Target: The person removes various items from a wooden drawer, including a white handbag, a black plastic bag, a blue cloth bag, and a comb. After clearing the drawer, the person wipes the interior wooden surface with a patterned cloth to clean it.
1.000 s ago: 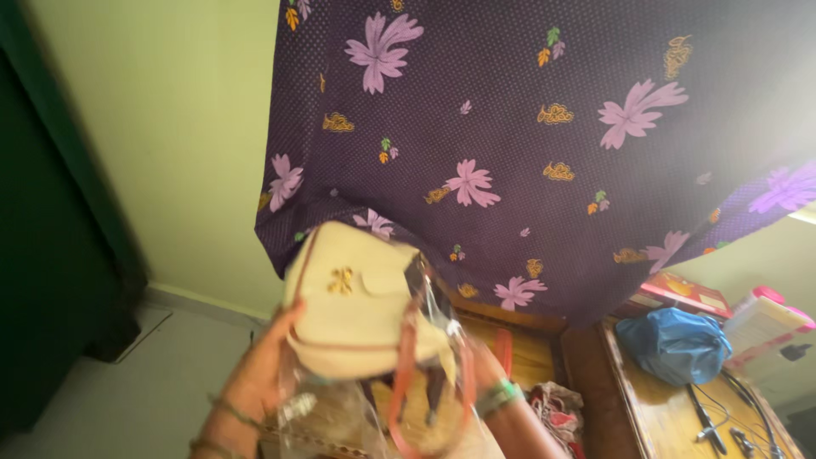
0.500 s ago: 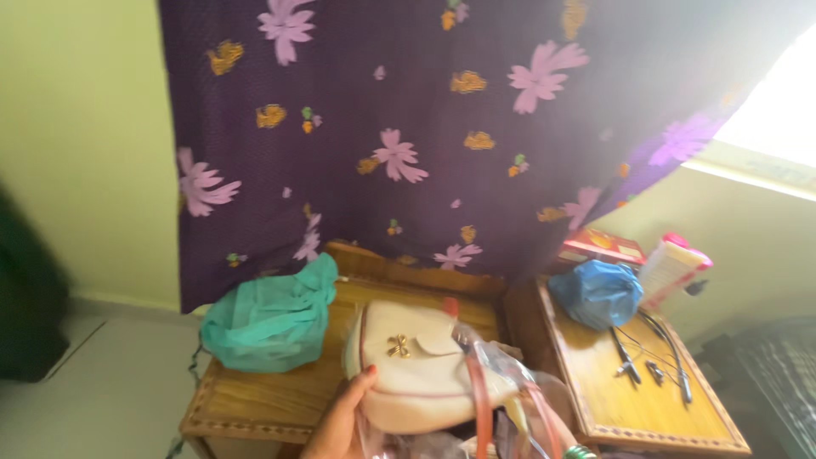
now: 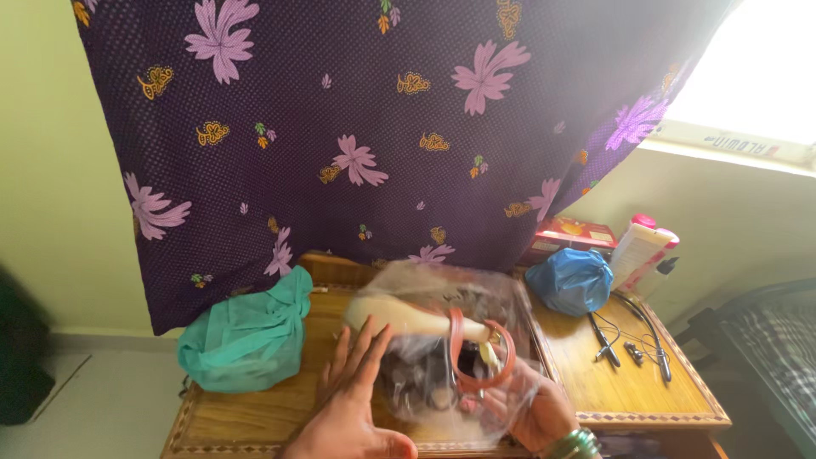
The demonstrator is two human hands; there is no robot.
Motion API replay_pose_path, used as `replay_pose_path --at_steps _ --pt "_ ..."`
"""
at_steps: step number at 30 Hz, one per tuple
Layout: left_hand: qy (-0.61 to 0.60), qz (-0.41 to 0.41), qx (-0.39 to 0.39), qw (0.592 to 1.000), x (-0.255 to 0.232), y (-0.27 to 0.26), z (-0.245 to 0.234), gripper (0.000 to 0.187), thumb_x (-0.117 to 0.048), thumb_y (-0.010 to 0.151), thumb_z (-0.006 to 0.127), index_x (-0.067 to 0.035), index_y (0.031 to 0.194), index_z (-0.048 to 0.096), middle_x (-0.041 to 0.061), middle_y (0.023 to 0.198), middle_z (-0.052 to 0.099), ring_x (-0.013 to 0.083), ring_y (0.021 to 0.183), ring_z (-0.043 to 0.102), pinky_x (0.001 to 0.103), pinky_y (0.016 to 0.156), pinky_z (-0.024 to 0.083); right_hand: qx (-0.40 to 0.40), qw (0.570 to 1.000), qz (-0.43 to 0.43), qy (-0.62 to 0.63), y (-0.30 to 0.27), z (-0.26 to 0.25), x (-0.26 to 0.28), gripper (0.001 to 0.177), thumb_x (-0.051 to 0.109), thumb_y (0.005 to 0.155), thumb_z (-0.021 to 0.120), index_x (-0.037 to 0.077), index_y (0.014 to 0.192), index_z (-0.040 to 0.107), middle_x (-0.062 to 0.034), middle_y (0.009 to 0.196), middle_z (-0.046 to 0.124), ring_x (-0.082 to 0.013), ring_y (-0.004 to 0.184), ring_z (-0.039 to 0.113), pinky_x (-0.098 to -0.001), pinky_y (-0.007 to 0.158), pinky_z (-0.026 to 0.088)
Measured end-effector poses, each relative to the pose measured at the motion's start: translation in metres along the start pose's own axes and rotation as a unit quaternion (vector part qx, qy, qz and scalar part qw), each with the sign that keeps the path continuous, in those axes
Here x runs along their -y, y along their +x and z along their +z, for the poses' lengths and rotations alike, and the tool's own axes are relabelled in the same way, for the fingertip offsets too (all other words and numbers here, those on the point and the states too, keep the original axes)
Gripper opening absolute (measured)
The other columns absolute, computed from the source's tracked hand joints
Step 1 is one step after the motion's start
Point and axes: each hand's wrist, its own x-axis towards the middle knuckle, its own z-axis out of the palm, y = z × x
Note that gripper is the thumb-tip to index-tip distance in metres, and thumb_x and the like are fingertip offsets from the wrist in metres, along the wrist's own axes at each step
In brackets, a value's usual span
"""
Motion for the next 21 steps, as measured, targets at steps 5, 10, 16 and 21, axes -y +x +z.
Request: replay_pose_path --at_steps 5,10,16,21 --pt "0.112 -0.094 0.067 0.987 -0.038 0.034 -0.01 0.149 -0.064 0.055 0.093 -0.024 0.165 0.001 0.011 0.172 -0.009 0.0386 0.154 -0.014 0.07 0.117 0.002 -0.009 0.989 -0.037 -0.142 0.037 -0.043 -0.002 0.039 0.003 0.085 0.065 0.008 0.124 0.062 -0.0065 0.105 0.071 -0.0207 0.092 0.071 -0.0395 0.08 0.059" --pt "0.054 -0.041 -0.064 0.996 -0.042 0.056 0.005 0.118 -0.048 0.068 0.09 -0.033 0.162 0.02 0.008 0.158 0.033 0.033 0.142 0.028 0.073 0.111 0.011 -0.019 0.881 -0.204 -0.427 0.075 -0.062 -0.006 0.039 0.016 0.088 0.082 -0.005 0.117 0.067 -0.0124 0.094 0.052 -0.0172 0.081 0.052 -0.032 0.069 0.047" --pt "0.074 0.022 -0.144 0.987 -0.012 0.077 0.023 0.032 -0.015 0.083 0.068 -0.02 0.114 0.066 0.001 0.099 0.068 0.0256 0.103 0.064 0.05 0.093 0.042 0.044 0.913 -0.209 -0.347 0.074 -0.03 0.009 0.067 0.014 0.076 0.088 0.001 0.133 0.054 -0.0133 0.132 0.058 -0.0182 0.123 0.061 -0.033 0.102 0.055" --pt "0.04 0.132 -0.222 0.965 0.033 0.062 0.058 0.025 -0.017 0.079 0.08 -0.016 0.098 0.064 0.002 0.087 0.069 0.0249 0.09 0.066 0.041 0.081 0.043 0.099 0.906 -0.289 -0.294 0.046 0.009 0.015 0.126 0.013 0.062 0.094 0.019 0.158 0.013 -0.008 0.153 0.039 -0.0246 0.12 0.058 -0.0432 0.093 0.055"
